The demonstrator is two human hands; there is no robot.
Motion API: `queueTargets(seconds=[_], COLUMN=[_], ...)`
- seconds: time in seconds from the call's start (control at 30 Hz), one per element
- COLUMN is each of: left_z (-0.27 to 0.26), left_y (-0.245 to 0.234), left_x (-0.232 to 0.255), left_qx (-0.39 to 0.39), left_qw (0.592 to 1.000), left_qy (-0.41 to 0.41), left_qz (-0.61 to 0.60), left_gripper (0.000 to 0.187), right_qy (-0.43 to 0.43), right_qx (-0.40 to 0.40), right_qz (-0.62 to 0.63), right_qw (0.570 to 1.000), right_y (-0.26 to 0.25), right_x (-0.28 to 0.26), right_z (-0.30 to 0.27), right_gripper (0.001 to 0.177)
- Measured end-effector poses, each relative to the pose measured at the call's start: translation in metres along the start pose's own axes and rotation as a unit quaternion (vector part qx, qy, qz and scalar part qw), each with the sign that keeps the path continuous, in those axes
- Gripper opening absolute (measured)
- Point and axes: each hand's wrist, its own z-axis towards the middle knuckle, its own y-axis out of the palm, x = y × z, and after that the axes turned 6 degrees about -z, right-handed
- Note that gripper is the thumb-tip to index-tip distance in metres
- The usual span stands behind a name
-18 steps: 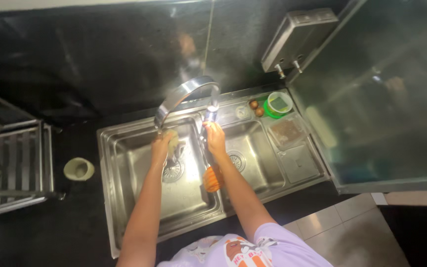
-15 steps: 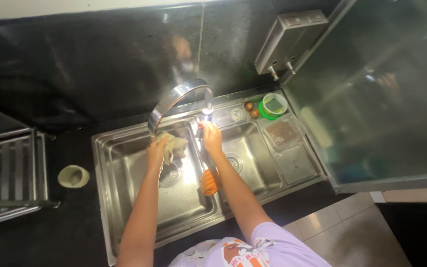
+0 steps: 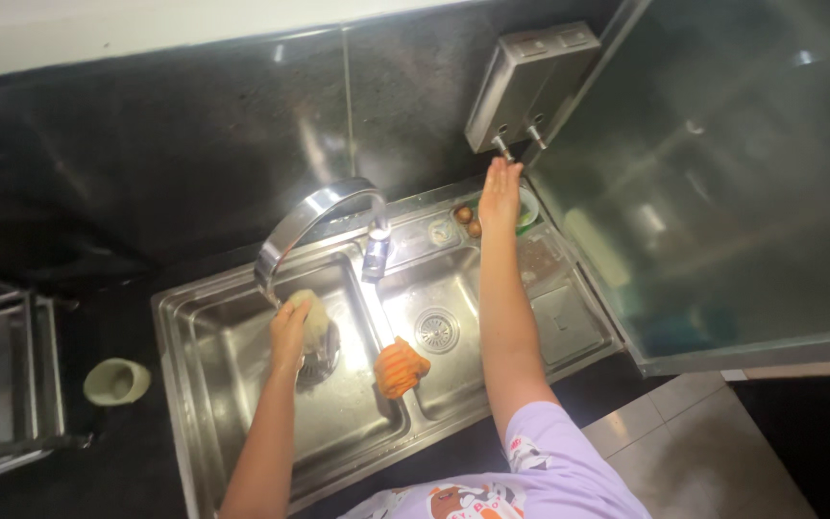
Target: The person washes a cloth in a kitchen sink using soap from a dispenser, then wipes the surface of a wooden dining table and its chairs before returning to the sink to rinse the cloth.
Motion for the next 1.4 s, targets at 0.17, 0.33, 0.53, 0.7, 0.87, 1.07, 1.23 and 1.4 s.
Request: queueTargets(seconds=[0.17, 0.33, 0.53, 0.7, 0.87, 1.07, 1.23, 1.4], left_z=[0.006, 0.011, 0.008, 0.014, 0.015, 0.014, 0.016, 0.01], left_y=[-0.016, -0.022, -0.013, -0.027, -0.023, -0.019, -0.02, -0.023], left_x=[-0.003, 0.003, 0.011, -0.002, -0.005, -0.004, -0.018, -0.006], left_qx=[0.02, 0.044, 0.062, 0.067, 0.051, 0.03, -0.01, -0.035], left_qw=[0.999, 0.996, 0.992, 0.996, 0.995, 0.992, 0.991, 0.983], left_qy=[0.001, -0.009, -0.039, -0.017, -0.043, -0.053, -0.024, -0.09], left_qz=[-0.031, -0.078, -0.099, -0.052, -0.077, -0.109, -0.132, -0.157], left_gripper=[0.03, 0.031, 0.031, 0.033, 0.031, 0.029, 0.031, 0.038], right_qy=[0.0, -0.002, 0.016, 0.023, 0.045, 0.022, -0.027, -0.155], right_qx=[-0.023, 0.011, 0.018, 0.002, 0.024, 0.045, 0.052, 0.054], right_qz=[0.032, 0.049, 0.021, 0.018, 0.034, -0.031, -0.104, -0.19], right_qw=[0.999, 0.999, 1.0, 1.0, 0.998, 0.998, 0.993, 0.968], right_y=[0.001, 0.001, -0.002, 0.001, 0.007, 0.004, 0.002, 0.015], right_x=[0.008, 0.015, 0.005, -0.001, -0.007, -0.012, -0.015, 0.001], right_z=[0.02, 0.03, 0.031, 0.032, 0.037, 0.035, 0.028, 0.018], right_gripper=[0.062, 0.056, 0.051, 0.041, 0.04, 0.038, 0.037, 0.037])
